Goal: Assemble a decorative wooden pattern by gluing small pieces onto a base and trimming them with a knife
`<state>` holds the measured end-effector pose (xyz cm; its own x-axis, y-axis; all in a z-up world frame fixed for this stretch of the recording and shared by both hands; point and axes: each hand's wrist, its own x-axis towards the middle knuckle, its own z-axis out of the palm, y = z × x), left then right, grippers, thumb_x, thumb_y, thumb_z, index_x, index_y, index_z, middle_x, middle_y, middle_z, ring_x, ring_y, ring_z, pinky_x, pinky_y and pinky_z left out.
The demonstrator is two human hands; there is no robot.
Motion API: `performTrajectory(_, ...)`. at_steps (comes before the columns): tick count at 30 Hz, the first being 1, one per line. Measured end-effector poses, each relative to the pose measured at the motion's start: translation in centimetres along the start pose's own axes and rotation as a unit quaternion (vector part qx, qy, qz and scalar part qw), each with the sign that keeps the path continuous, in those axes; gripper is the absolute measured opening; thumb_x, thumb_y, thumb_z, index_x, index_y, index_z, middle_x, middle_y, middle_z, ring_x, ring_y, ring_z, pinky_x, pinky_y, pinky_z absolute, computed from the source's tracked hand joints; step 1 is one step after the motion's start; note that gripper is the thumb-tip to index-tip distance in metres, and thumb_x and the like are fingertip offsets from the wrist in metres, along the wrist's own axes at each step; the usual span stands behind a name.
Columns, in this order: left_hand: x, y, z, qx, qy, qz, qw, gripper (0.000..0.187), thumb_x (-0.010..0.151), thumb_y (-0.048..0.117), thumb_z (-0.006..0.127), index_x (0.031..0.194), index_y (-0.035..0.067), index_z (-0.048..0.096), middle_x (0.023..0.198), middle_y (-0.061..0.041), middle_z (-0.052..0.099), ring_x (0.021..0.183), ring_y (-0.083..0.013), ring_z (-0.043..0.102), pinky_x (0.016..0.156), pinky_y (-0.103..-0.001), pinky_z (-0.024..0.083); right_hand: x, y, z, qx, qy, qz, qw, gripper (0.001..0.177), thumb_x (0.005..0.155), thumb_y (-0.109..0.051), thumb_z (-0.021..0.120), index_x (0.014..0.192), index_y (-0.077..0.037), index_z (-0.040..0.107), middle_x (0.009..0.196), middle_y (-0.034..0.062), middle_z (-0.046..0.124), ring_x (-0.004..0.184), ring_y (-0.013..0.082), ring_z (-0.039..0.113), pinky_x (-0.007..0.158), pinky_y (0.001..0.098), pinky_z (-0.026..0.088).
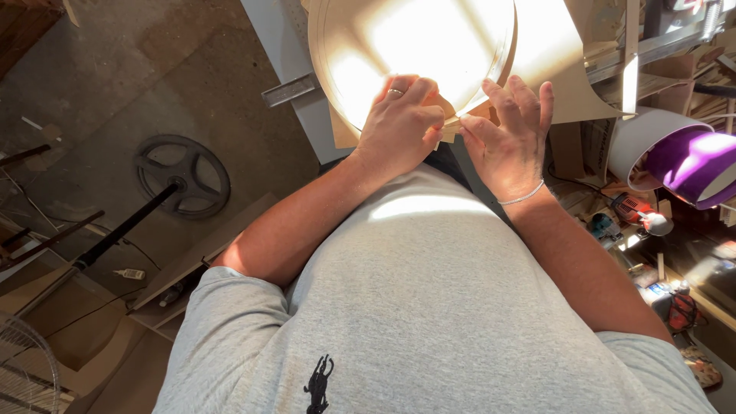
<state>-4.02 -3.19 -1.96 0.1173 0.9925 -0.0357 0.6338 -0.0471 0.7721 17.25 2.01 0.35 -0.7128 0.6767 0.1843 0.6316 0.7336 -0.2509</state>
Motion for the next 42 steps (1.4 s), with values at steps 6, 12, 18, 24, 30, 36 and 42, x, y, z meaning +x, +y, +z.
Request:
performTrajectory(6,-0.1,0.2,0.1,0.004,0.010,0.001,1.000,0.016,0.084,0.007,0.071,0.071,0.015,0.072,0.111,-0.002,0.055,0.115,-0.0312,0.046,0.093,-0.043,0.048,-0.2,0.3,0.1,0.002,-0.016,0.000,1.000,0.027,0.093,-0.010,0.095,0.099,-0.018,0.070,0.142,0.0126,0.063,0.133,0.0451,0.056,0.117,0.0703,0.026)
performTrajectory(12,0.1,0.2,0.0,0.008,-0.024,-0.018,1.000,0.008,0.083,0.008,0.070,0.080,0.015,0.072,0.112,-0.001,0.055,0.118,-0.0304,0.044,0.097,-0.042,0.046,-0.2,0.3,0.1,-0.005,-0.019,-0.003,1.000,0.027,0.093,-0.011,0.096,0.099,-0.020,0.071,0.143,0.0122,0.063,0.135,0.0438,0.054,0.117,0.0698,0.024)
performTrajectory(18,0.2,-0.2,0.6,0.014,-0.037,-0.026,0.999,0.012,0.079,0.010,0.071,0.090,0.015,0.072,0.119,-0.001,0.054,0.121,-0.0312,0.042,0.102,-0.044,0.043,-0.1,0.2,0.0,-0.008,-0.009,-0.007,1.000,0.021,0.098,-0.013,0.091,0.099,-0.020,0.071,0.141,0.0119,0.065,0.133,0.0454,0.057,0.118,0.0692,0.024)
performTrajectory(24,0.2,0.1,0.0,0.016,-0.045,-0.023,0.999,0.021,0.080,0.011,0.074,0.098,0.019,0.073,0.117,0.000,0.052,0.119,-0.0310,0.042,0.105,-0.043,0.040,-0.1,0.0,0.0,-0.018,0.001,-0.011,1.000,0.027,0.094,-0.009,0.095,0.100,-0.021,0.072,0.140,0.0114,0.067,0.132,0.0445,0.058,0.117,0.0685,0.025)
performTrajectory(30,0.3,0.2,-0.2,0.006,-0.043,-0.020,0.999,0.024,0.078,0.010,0.076,0.100,0.019,0.072,0.114,0.000,0.051,0.118,-0.0297,0.043,0.105,-0.043,0.040,-0.3,0.0,0.1,0.008,-0.010,0.005,1.000,0.017,0.098,-0.013,0.089,0.099,-0.017,0.073,0.142,0.0136,0.063,0.135,0.0448,0.054,0.118,0.0695,0.023)
performTrajectory(36,0.1,0.5,-0.3,0.013,-0.047,-0.019,0.999,0.023,0.082,0.009,0.074,0.103,0.018,0.076,0.118,-0.001,0.052,0.121,-0.0314,0.041,0.100,-0.046,0.044,-1.0,0.3,0.6,0.049,-0.005,0.034,0.998,0.014,0.098,-0.014,0.087,0.102,-0.015,0.075,0.140,0.0120,0.061,0.135,0.0434,0.052,0.118,0.0690,0.022)
performTrajectory(42,0.0,0.1,0.1,0.017,-0.025,0.005,1.000,0.010,0.081,0.009,0.077,0.089,0.016,0.077,0.115,-0.003,0.053,0.118,-0.0339,0.044,0.101,-0.049,0.043,4.2,-2.1,-3.8,0.138,-0.036,0.071,0.987,0.041,0.101,-0.030,0.054,0.069,-0.008,0.068,0.072,0.0046,0.063,0.064,0.0279,0.048,0.067,0.0449,0.028)
